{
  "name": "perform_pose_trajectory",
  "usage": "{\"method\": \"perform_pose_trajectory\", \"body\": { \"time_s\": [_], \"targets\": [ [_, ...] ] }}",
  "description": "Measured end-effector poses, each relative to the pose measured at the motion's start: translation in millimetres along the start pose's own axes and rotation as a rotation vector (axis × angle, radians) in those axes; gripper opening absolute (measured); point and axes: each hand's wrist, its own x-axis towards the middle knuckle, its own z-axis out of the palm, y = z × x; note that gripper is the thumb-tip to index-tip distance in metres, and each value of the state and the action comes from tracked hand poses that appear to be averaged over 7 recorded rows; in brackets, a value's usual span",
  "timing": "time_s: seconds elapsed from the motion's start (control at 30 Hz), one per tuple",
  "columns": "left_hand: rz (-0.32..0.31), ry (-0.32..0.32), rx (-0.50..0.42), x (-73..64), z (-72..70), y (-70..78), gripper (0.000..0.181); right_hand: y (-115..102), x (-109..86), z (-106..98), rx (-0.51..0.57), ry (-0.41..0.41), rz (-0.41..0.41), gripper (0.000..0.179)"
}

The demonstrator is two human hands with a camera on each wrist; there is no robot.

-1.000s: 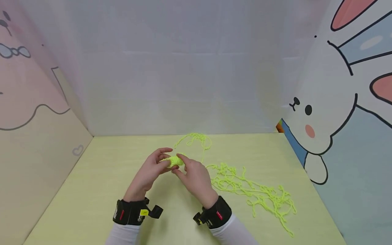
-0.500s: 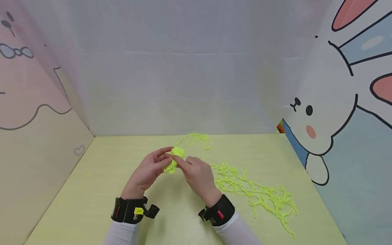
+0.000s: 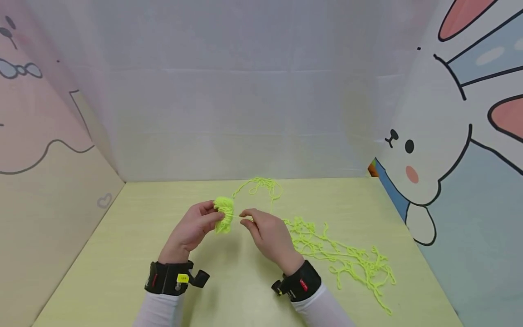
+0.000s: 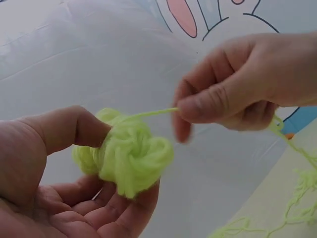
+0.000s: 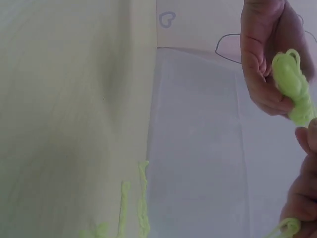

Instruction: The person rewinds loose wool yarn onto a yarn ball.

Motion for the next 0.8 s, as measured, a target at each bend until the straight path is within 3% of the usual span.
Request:
{"method": "perform_pose_trajectory", "body": {
  "time_s": [0.1,0.2,0.3,0.37,0.47,0.53,0.63,0.8],
  "targets": [
    [0.007,-0.058,0.015,-1.5,-2.6,2.6,0.036,9.1,-0.2,-3.6,0.263,-0.166,0.146,0.019],
    [0.021,-0.172,0.077,-3.5,-3.5,4.7,0.031,21.0,3.5,-8.3,0.532,-0.418,0.276,0.03],
    [0.03,-0.297,0.143,-6.6,-1.7,5.9,0.024,32.9,9.6,-10.3,0.637,-0.645,0.341,0.034],
    [0.024,-0.361,0.18,-7.7,1.3,6.3,0.021,39.0,15.4,-11.5,0.637,-0.725,0.365,0.032],
    [0.004,-0.405,0.275,-7.3,6.1,4.6,0.017,42.3,24.2,-13.8,0.567,-0.749,0.384,0.028],
    [-0.002,-0.392,0.351,-5.6,8.7,2.5,0.017,38.4,30.1,-16.5,0.521,-0.715,0.406,0.027],
    [-0.009,-0.324,0.443,-2.1,10.1,-2.9,0.017,26.1,36.4,-21.1,0.457,-0.621,0.432,0.028],
    [-0.022,-0.16,0.47,4.3,7.8,-11.7,0.017,-3.3,38.7,-30.6,0.381,-0.451,0.412,0.025]
  ]
}}
